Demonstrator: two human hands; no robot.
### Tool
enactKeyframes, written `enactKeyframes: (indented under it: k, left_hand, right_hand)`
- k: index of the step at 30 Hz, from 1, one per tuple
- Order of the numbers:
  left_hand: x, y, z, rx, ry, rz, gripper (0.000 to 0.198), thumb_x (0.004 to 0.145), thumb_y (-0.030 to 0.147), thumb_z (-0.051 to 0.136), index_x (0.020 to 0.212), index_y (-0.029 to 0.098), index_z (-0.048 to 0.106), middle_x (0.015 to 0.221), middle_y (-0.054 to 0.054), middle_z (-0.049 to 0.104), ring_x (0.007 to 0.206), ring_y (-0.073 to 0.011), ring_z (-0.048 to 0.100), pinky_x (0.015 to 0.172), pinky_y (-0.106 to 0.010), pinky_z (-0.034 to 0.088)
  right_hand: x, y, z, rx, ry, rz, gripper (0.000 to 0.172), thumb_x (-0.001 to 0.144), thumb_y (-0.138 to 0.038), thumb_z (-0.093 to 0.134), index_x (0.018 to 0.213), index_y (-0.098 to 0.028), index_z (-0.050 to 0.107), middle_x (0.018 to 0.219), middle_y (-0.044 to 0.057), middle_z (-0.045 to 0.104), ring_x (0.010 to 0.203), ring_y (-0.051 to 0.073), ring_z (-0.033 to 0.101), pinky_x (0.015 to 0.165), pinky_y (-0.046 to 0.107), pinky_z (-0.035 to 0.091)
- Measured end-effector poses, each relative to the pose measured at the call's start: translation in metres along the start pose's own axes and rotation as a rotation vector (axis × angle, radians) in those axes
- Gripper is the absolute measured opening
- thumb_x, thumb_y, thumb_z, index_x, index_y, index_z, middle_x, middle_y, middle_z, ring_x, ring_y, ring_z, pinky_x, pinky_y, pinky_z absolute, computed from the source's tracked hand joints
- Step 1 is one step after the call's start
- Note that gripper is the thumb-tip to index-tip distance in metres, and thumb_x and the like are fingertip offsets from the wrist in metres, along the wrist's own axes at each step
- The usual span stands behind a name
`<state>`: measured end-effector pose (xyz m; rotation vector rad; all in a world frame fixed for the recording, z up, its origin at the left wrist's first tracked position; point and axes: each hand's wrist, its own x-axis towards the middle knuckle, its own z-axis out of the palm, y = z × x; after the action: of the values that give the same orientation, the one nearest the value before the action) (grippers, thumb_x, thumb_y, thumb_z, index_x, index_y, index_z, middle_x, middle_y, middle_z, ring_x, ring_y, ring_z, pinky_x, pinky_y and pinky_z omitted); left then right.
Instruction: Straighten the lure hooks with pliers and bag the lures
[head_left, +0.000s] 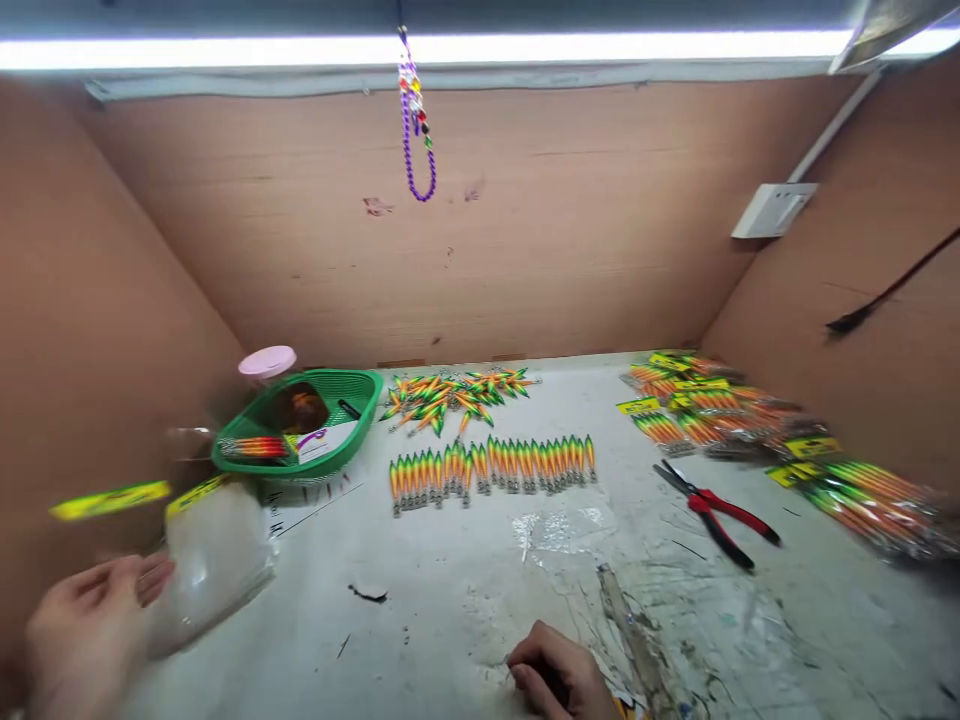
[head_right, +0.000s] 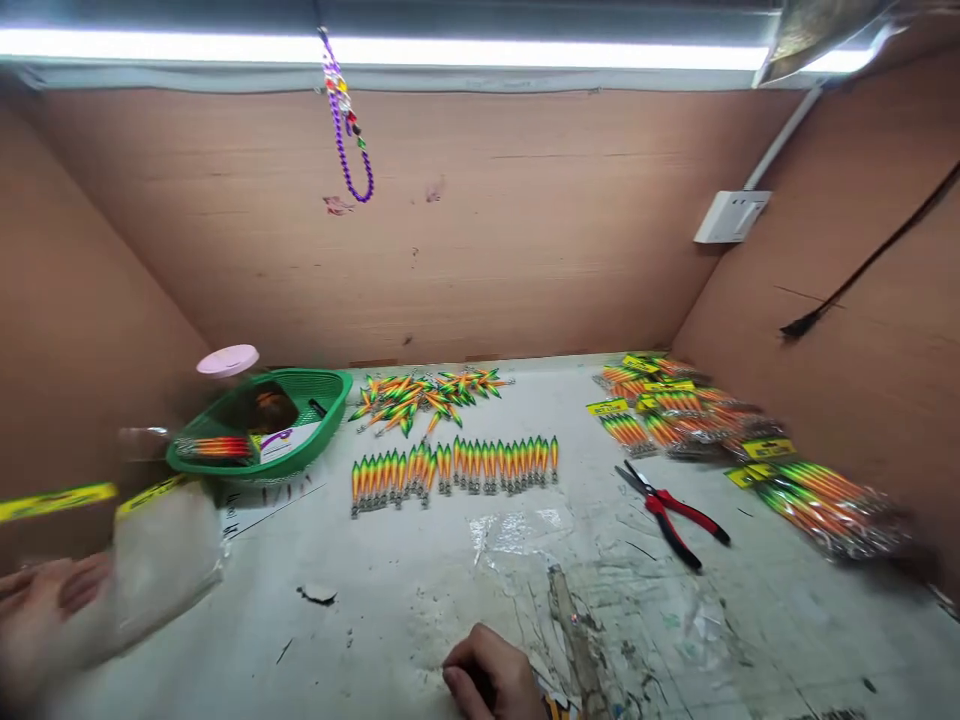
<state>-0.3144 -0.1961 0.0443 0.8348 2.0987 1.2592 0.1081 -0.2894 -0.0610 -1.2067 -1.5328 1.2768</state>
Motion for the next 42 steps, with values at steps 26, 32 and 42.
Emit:
enactKeyframes:
  k: [26,32,42]
  left_hand:
    - [-0.161,0.050,0.212,-0.872,-0.521,-0.633,0.024,0.093,-0.003,0.048,0.084,0.013,0.063,0.083,-0.006,0.077,0.073,-0.0165,0.076,0.063,-0.021,0.063]
    - [-0.163,0.045,0.212,-0.852,-0.530,-0.630,0.021,0.090,-0.004,0.053,0.086,0.014,0.063,0.077,-0.003,0.076,0.068,-0.0138,0.075,0.060,-0.020,0.061]
    - [-0.165,0.036,0.214,-0.855,-0.577,-0.629,0.019,0.080,-0.001,0.070,0.088,0.014,0.063,0.073,-0.001,0.073,0.064,-0.0137,0.073,0.057,-0.020,0.060]
  right_hand:
    - [0.097,0.017,-0.183,-0.864,0.238,-0.103,0.028,0.096,-0.035,0.061,0.118,-0.017,0.061,0.117,0.007,0.065,0.097,0.019,0.066,0.083,0.040,0.056]
    - [0.122,0.023,-0.187,-0.859,0.311,-0.181,0.027,0.096,-0.036,0.060,0.117,-0.019,0.062,0.119,0.007,0.064,0.100,0.020,0.065,0.086,0.041,0.055]
    - [0.022,-0.095,-0.150,-0.532,0.058,-0.355,0.020,0.094,-0.043,0.058,0.103,-0.027,0.066,0.088,0.008,0.066,0.081,0.022,0.068,0.067,0.033,0.059]
